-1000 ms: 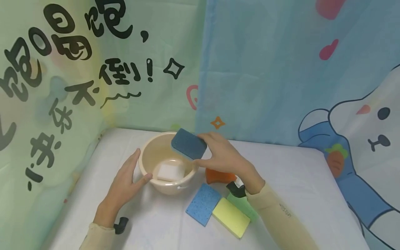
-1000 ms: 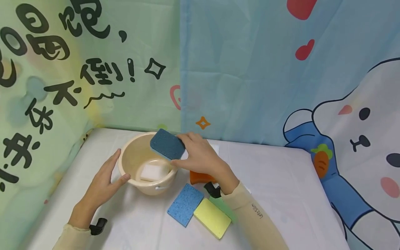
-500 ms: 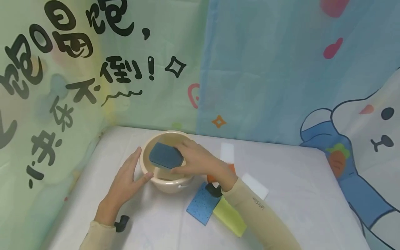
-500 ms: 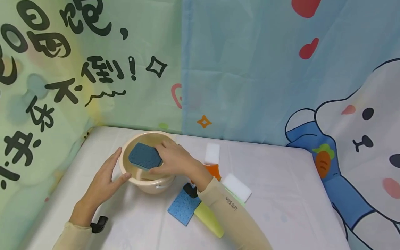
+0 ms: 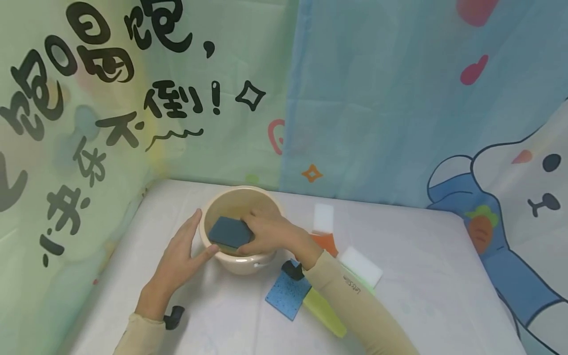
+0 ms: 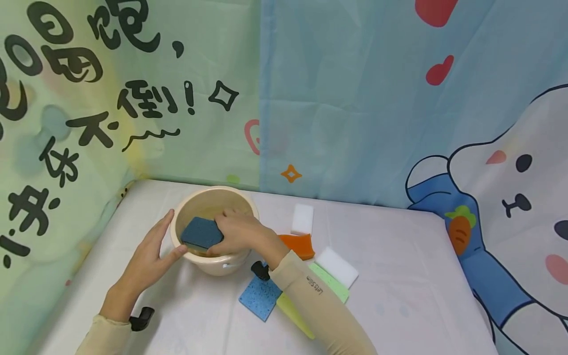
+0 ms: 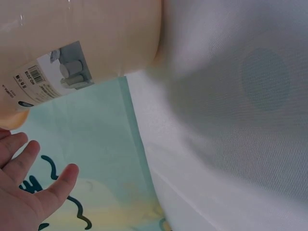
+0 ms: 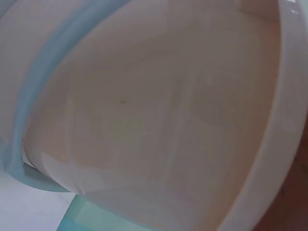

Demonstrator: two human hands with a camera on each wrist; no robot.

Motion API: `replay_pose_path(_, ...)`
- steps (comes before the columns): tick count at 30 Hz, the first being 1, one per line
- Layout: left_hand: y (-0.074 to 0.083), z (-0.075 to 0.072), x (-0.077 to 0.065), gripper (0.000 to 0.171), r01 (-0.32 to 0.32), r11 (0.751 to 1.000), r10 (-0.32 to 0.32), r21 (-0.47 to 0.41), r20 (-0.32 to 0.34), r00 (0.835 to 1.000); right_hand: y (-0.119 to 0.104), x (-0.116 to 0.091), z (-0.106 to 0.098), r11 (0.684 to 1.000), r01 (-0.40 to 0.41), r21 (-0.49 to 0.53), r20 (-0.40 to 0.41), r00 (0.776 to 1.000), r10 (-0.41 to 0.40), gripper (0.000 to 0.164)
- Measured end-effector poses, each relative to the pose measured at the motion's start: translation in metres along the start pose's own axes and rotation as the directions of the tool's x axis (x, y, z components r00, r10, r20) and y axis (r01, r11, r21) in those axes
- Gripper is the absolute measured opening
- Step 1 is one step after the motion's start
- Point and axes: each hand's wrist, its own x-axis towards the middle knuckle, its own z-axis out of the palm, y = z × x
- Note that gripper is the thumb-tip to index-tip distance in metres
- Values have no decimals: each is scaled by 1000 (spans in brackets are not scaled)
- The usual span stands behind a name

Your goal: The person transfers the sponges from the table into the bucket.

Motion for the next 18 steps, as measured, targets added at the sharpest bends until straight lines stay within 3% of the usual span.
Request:
replay_pose_path(10, 2, 1, 0, 90, 7, 1000, -7, 4, -7, 1000, 3, -5, -3, 999, 13, 34, -15, 1000, -13, 75)
replay_pose_path(18, 1, 1, -1, 90, -6, 1000, 6, 15, -19, 1000, 6, -33, -19, 999, 22, 38, -180, 984, -15, 59)
